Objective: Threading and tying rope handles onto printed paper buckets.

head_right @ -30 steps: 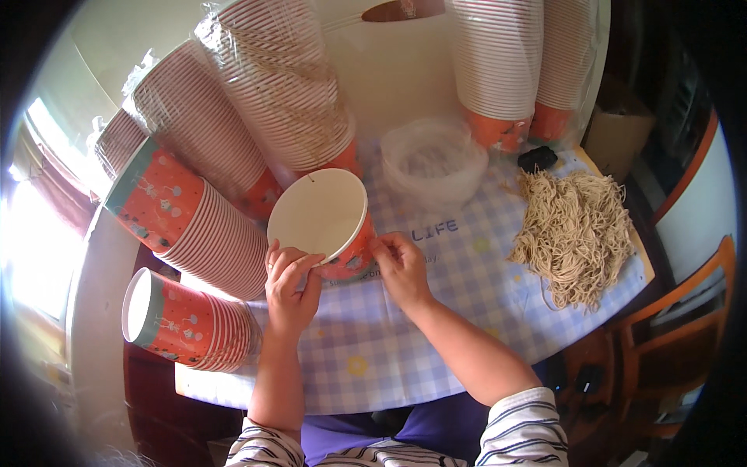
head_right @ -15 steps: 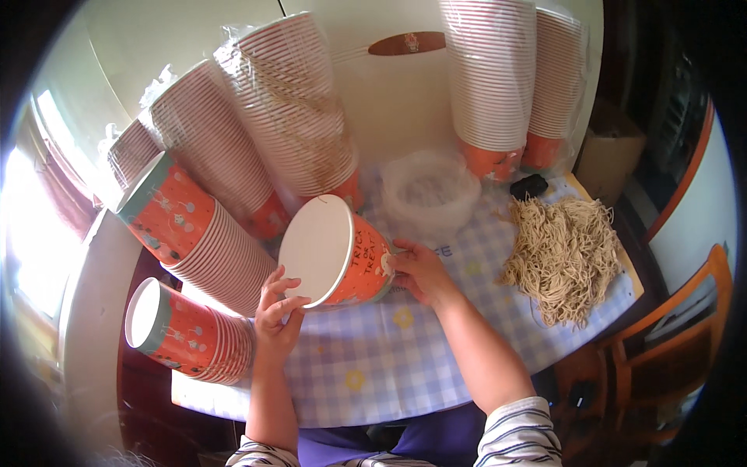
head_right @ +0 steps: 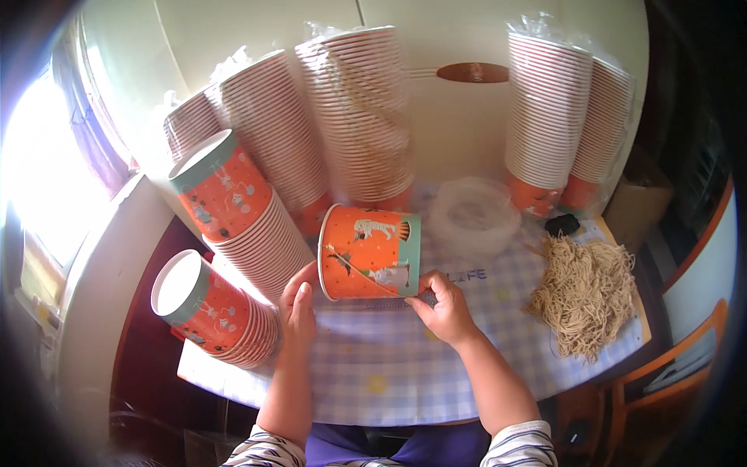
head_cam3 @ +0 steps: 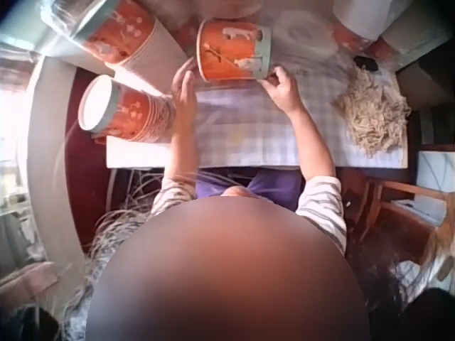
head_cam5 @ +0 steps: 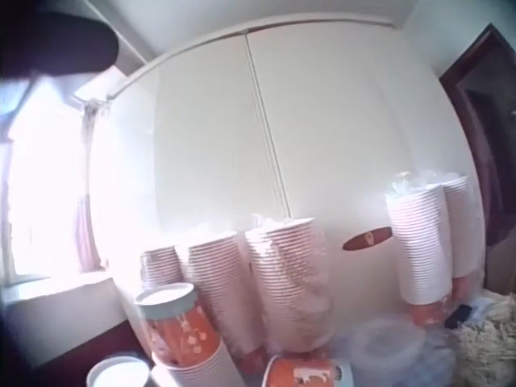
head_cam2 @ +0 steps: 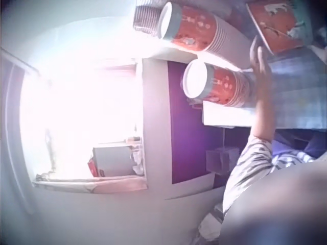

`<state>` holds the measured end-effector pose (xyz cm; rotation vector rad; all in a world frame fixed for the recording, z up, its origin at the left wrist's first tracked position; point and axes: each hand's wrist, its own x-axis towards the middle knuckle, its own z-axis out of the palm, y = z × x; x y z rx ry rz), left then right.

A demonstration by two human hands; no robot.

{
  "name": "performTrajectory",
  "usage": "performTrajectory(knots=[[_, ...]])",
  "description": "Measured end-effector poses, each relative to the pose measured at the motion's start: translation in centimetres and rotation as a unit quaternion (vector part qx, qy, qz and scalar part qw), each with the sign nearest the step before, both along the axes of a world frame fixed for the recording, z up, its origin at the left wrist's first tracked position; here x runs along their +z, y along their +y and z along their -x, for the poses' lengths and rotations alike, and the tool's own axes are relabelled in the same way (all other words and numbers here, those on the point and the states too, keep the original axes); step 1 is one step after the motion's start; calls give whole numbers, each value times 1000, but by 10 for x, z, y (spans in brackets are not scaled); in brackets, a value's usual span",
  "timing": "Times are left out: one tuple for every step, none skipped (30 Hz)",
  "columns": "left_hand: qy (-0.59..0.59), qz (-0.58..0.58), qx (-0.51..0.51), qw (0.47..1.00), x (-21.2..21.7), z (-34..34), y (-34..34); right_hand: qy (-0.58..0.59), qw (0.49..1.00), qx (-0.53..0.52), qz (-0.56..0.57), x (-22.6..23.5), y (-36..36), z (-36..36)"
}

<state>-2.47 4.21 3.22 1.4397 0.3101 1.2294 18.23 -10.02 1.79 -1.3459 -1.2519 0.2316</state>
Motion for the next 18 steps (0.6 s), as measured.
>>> performTrajectory(knots=[[-17, -4, -21, 1000, 6, -1, -5, -49, 999, -7, -10, 5, 0, 5], [-18, -2, -13, 1000, 6, -1, -6, -50, 999, 0, -9, 3, 2, 7], [-32, 43, -24, 998, 5, 0, -7, -89, 996, -10, -10, 0, 4, 8], [-46, 88, -35, 994, 4, 0, -8, -128, 991, -20, -11, -3, 4, 9], [-50, 113, -43, 991, 8, -2, -10, -130, 991, -16, -10, -4, 5, 9], [-37, 107, -44, 993, 9, 0, -11, -128, 991, -21, -13, -5, 6, 9], [-24, 100, -45, 994, 9, 1, -10, -127, 991, -27, -17, -5, 7, 9], [-28, 120, -41, 992, 8, 1, -11, -141, 989, -29, -27, -4, 7, 10], [-29, 122, -39, 991, 7, 3, -11, -141, 989, -26, -26, -3, 8, 10], [-34, 124, -50, 991, 8, 4, -12, -150, 988, -31, -27, -3, 9, 11], [-38, 125, -62, 989, 8, 5, -12, -158, 986, -37, -28, -4, 9, 11], [-40, 126, -61, 989, 8, 5, -13, -159, 986, -35, -27, -5, 9, 11], [-37, 114, -57, 991, 8, 5, -15, -169, 985, -38, -22, -6, 8, 10], [-34, 102, -54, 993, 8, 4, -16, -178, 983, -42, -17, -7, 8, 9], [-35, 103, -55, 993, 9, 3, -17, -179, 983, -42, -16, -7, 7, 9], [-35, 104, -46, 993, 10, 1, -18, -182, 981, -60, -23, -6, 7, 8], [-35, 105, -36, 993, 11, 1, -20, -185, 979, -78, -30, -2, 7, 8], [-35, 106, -37, 993, 12, 0, -22, -156, 982, -93, -60, 4, 4, 10]])
